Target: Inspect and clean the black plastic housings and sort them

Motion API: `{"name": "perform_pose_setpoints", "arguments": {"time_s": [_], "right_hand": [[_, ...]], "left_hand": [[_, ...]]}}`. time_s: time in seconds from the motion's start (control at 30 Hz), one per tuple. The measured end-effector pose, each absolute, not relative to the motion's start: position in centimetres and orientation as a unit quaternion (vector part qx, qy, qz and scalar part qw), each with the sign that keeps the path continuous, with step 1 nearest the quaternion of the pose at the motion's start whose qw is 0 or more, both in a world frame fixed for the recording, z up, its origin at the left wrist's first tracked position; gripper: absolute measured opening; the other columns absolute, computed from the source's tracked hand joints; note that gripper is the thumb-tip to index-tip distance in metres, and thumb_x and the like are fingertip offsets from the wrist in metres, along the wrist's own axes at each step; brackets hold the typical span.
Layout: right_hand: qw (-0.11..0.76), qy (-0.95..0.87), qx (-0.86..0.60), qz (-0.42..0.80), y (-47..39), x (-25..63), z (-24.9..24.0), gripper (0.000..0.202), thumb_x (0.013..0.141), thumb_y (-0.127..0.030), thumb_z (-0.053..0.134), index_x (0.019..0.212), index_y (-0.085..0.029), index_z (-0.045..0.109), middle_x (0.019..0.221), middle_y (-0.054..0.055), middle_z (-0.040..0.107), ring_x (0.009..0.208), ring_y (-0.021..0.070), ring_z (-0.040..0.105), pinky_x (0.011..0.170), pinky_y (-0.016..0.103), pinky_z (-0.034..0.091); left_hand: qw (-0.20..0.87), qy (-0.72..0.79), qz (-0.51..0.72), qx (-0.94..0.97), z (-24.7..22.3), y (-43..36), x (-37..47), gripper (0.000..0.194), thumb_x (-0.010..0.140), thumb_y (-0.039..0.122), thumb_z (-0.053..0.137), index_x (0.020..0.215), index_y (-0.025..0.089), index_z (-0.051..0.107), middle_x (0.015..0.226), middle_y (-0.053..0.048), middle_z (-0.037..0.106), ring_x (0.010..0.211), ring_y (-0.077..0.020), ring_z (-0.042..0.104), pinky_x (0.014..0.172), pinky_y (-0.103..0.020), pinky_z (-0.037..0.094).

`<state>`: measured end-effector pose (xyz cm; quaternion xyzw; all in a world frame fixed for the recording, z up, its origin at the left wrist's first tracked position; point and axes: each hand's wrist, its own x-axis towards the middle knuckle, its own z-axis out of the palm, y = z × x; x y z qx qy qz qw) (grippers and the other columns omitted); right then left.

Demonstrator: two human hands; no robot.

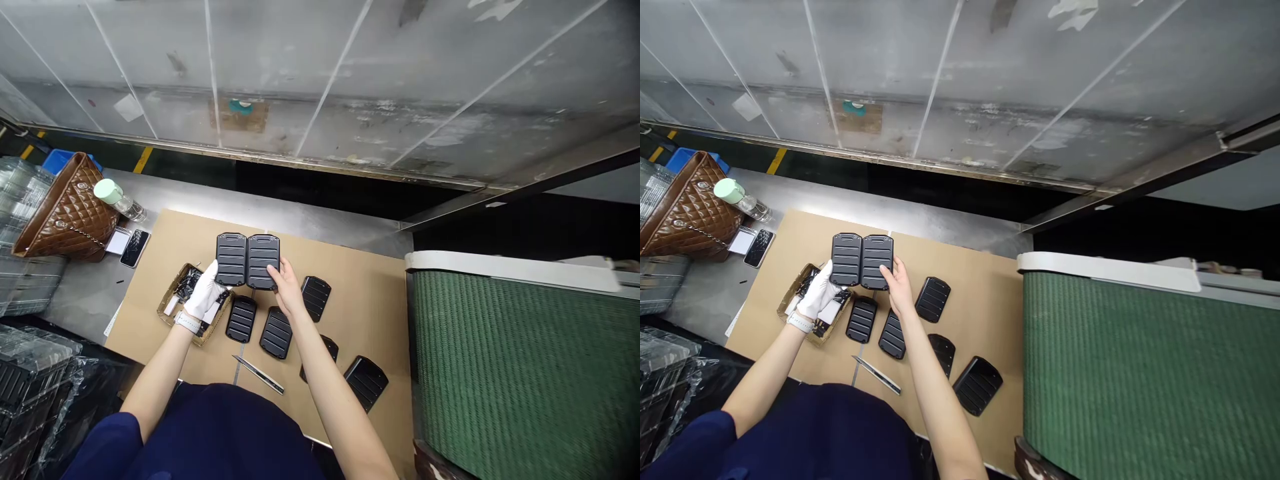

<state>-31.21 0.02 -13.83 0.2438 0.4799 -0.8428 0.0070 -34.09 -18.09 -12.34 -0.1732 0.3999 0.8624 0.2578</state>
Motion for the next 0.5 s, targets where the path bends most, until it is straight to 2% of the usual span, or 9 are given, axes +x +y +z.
{"name": "perform_pose_setpoints", "arguments": {"time_s": [0.17,0.5], "right_hand": [[0.013,0.482,0.244,-0.842,-0.16,-31.22,-13.71,0.076,0.059,-0.05,0.079,0.126,-0.029,0.05,0.105,0.003,0.072,0.104,0.0272,0.064,0.09,0.044,0.053],[0.011,0.483,0.25,-0.839,-0.41,-31.12,-14.13,0.07,0.06,-0.049,0.077,0.123,-0.029,0.052,0.106,0.003,0.071,0.108,0.0266,0.062,0.093,0.043,0.051]], "left_hand": [[0.255,0.405,0.862,-0.164,-12.32,-18.4,-34.03,0.049,0.089,0.036,0.057,0.133,0.018,0.052,0.121,-0.009,0.067,0.115,-0.0233,0.06,0.104,-0.04,0.045],[0.26,0.399,0.863,-0.169,-12.29,-18.53,-34.04,0.047,0.089,0.037,0.057,0.132,0.02,0.054,0.121,-0.008,0.067,0.115,-0.023,0.06,0.104,-0.041,0.045]]}}
